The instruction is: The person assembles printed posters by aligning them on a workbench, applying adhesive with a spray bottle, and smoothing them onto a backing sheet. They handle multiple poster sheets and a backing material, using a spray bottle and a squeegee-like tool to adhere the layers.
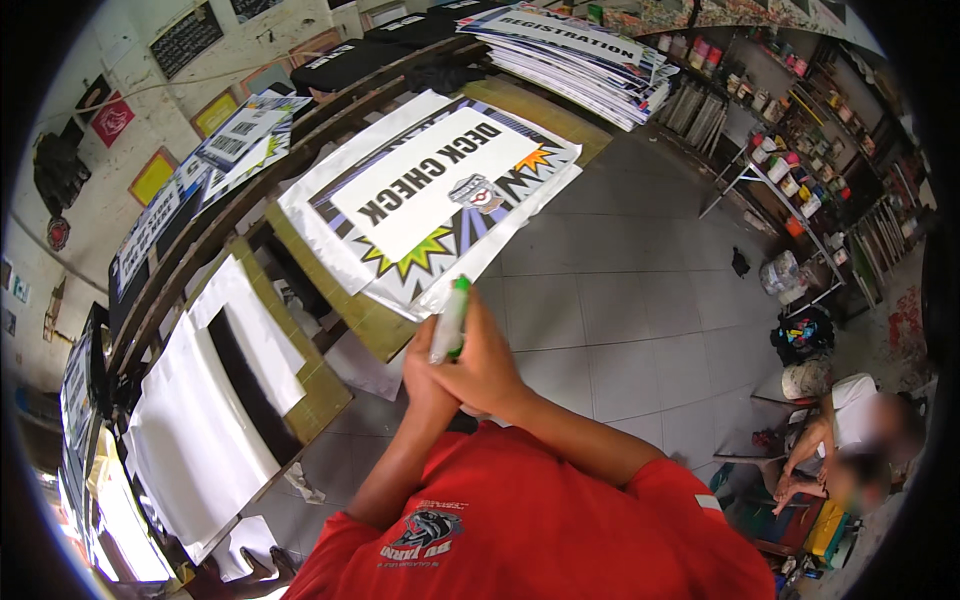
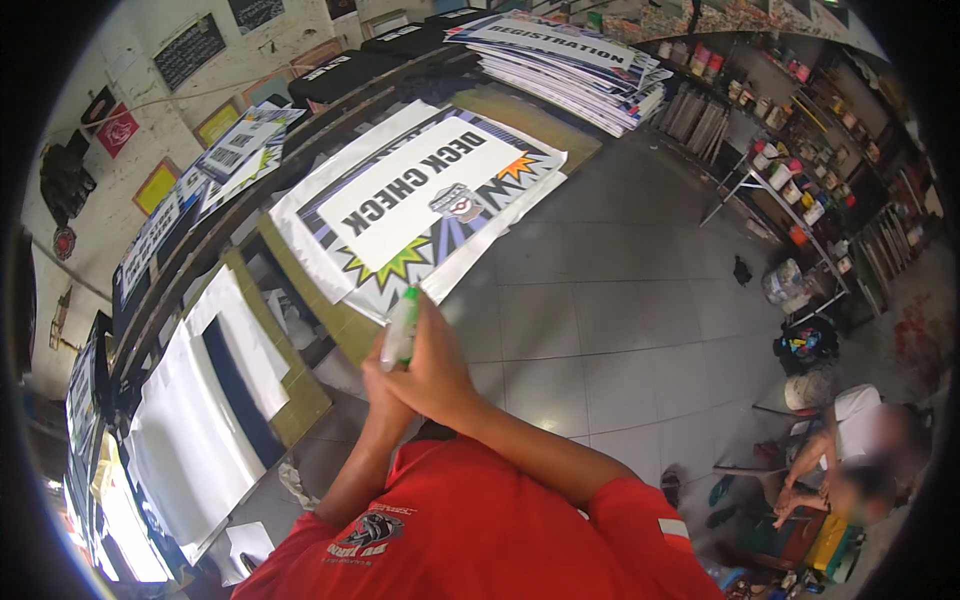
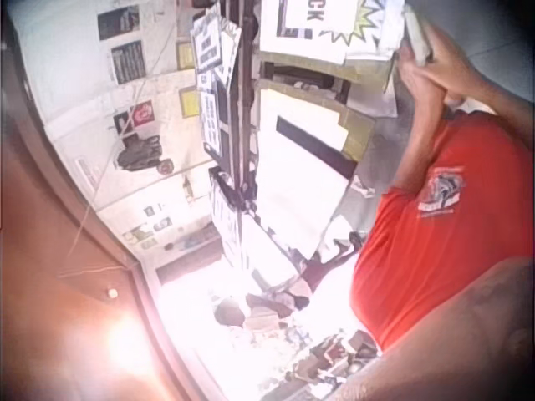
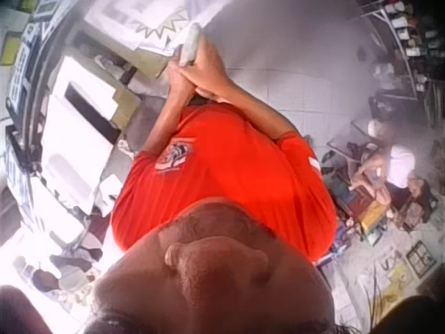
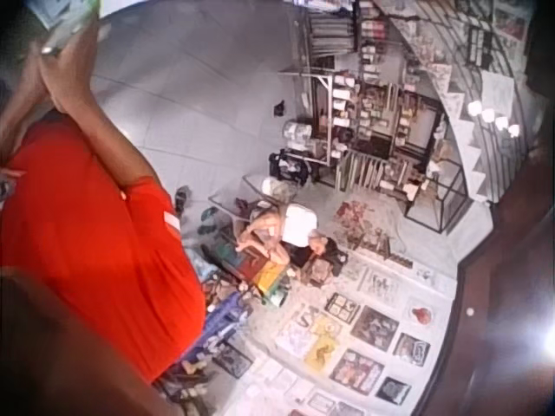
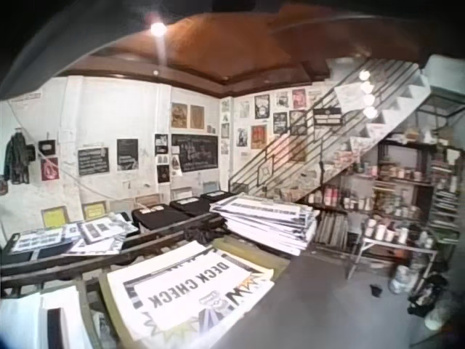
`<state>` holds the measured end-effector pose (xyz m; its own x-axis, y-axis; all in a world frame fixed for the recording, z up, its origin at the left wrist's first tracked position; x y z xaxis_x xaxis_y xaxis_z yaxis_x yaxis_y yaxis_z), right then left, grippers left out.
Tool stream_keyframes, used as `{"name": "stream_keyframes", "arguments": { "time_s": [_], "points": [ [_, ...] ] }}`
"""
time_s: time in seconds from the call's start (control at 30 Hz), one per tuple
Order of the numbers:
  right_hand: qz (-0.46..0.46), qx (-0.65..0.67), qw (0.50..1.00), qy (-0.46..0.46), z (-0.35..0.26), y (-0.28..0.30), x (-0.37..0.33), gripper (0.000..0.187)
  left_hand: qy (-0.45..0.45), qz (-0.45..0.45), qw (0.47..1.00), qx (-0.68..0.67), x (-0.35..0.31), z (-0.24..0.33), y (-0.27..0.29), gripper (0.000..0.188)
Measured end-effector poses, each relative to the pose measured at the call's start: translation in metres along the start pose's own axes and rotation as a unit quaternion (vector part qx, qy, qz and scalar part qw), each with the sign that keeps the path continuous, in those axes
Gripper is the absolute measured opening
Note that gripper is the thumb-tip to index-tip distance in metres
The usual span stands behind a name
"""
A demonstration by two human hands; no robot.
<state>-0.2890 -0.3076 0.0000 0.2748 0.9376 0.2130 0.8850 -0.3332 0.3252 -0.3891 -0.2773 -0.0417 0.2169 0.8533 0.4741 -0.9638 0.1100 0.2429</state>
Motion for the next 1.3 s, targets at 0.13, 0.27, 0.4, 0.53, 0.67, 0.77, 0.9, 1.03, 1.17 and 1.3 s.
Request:
{"name": "stream_keyframes", "arguments": {
  "time_s": [0.13, 0.27, 0.4, 0.53, 0.67, 0.77, 0.9, 1.03, 1.17, 1.3],
  "points": [
    [0.11, -0.072, 0.99, -0.049, 0.054, 0.068, 0.028, 0.07, -0.113, -0.246, 0.951, 0.153, 0.039, 0.033, -0.086, 0.043],
    [0.044, 0.1, 0.99, -0.085, 0.102, 0.132, 0.068, 0.039, -0.19, -0.408, 0.891, 0.062, 0.057, 0.0, -0.158, 0.061],
    [0.039, 0.087, 0.981, -0.168, 0.138, 0.197, 0.116, 0.027, -0.144, -0.413, 0.895, -0.085, 0.106, -0.014, -0.19, 0.07],
    [0.056, 0.01, 0.973, -0.224, 0.166, 0.236, 0.177, 0.03, -0.145, -0.359, 0.922, 0.016, 0.165, -0.065, -0.21, 0.064],
    [0.068, -0.052, 0.965, -0.249, 0.205, 0.262, 0.23, 0.039, -0.124, -0.298, 0.937, 0.132, 0.218, -0.108, -0.221, 0.056],
    [-0.011, -0.097, 0.961, -0.258, 0.249, 0.264, 0.265, 0.043, -0.142, -0.253, 0.926, 0.243, 0.231, -0.146, -0.226, 0.052],
    [-0.066, -0.125, 0.955, -0.26, 0.271, 0.28, 0.301, 0.045, -0.06, -0.216, 0.931, 0.288, 0.226, -0.165, -0.231, 0.05],
    [-0.084, -0.153, 0.961, -0.213, 0.292, 0.295, 0.327, 0.045, -0.01, -0.173, 0.931, 0.32, 0.214, -0.165, -0.238, 0.044],
    [-0.101, -0.162, 0.961, -0.201, 0.307, 0.307, 0.346, 0.045, 0.014, -0.138, 0.931, 0.337, 0.209, -0.153, -0.248, 0.041],
    [-0.122, -0.144, 0.961, -0.204, 0.316, 0.311, 0.356, 0.043, 0.049, -0.125, 0.929, 0.345, 0.205, -0.15, -0.256, 0.04]
  ]
}}
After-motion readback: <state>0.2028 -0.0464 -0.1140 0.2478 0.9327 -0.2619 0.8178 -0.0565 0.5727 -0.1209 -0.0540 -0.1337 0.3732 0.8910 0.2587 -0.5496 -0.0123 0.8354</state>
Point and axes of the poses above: each hand's wrist, its own x-axis towards the middle knuckle, its own y-axis out of the back of the hand, z = x × y, the point moved 5 cm from there along x, towards the middle knuckle, and after that the axes turned 12 degrees about -y, right-handed, at the moved point
